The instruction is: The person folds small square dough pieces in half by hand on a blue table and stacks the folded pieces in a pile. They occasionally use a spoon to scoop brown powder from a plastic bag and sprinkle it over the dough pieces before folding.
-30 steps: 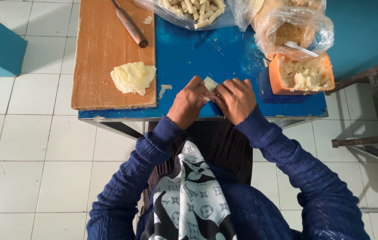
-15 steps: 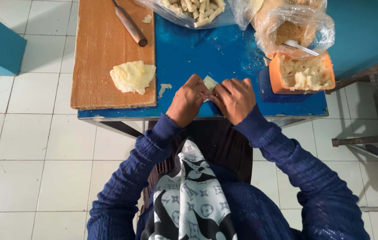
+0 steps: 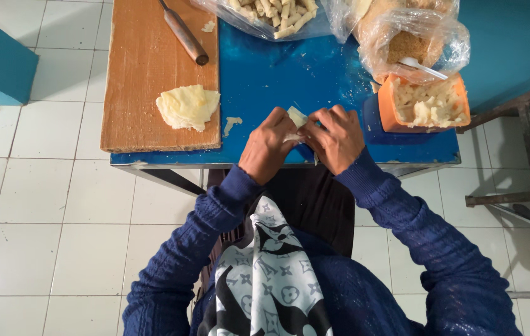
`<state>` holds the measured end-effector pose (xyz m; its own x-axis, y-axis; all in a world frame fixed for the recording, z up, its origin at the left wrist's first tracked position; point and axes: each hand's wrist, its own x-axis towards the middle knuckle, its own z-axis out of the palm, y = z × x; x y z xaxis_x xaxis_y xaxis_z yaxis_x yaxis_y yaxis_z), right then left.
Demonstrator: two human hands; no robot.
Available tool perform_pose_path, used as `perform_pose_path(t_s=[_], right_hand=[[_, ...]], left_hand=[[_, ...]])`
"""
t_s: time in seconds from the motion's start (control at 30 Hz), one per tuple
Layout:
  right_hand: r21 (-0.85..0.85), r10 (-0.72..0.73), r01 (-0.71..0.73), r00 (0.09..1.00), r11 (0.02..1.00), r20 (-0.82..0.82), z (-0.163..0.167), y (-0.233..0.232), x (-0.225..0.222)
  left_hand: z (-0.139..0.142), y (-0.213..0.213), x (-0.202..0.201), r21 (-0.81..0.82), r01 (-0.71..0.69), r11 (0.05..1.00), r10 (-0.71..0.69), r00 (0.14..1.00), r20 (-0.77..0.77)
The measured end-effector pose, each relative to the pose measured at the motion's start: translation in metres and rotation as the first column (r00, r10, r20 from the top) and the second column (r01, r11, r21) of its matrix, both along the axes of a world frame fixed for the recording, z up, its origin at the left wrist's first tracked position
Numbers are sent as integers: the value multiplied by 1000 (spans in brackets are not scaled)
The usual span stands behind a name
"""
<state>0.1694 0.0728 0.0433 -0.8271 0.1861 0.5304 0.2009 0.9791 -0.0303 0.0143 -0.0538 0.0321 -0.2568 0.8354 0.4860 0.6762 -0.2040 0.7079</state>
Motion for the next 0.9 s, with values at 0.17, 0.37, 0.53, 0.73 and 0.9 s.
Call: perform_pose_path(t_s=[0.17,0.37,0.53,0.73,0.9], right_hand=[[-264,70,-81,996,961,-48,-6,8,-3],[-253,116,-126,992,959,-53,-12,14,-3],[-333,123,-118,992,936,-6,-13,25,-8],[-350,85,-86,996,933,-19,-12,22,-9],[-237,105,-115,993,965,-52,-9,14,-7]], left_hand=[[-8,5,1,-10,-34,999,34,999,9],[-13,13,-4,-13,-39,999,40,999,25],[-6,4,-1,-23,-24,999,25,999,29],[-7,8,3,24,-66,998,67,997,-28],[-12,10,5,23,-106,994,106,994,-25]])
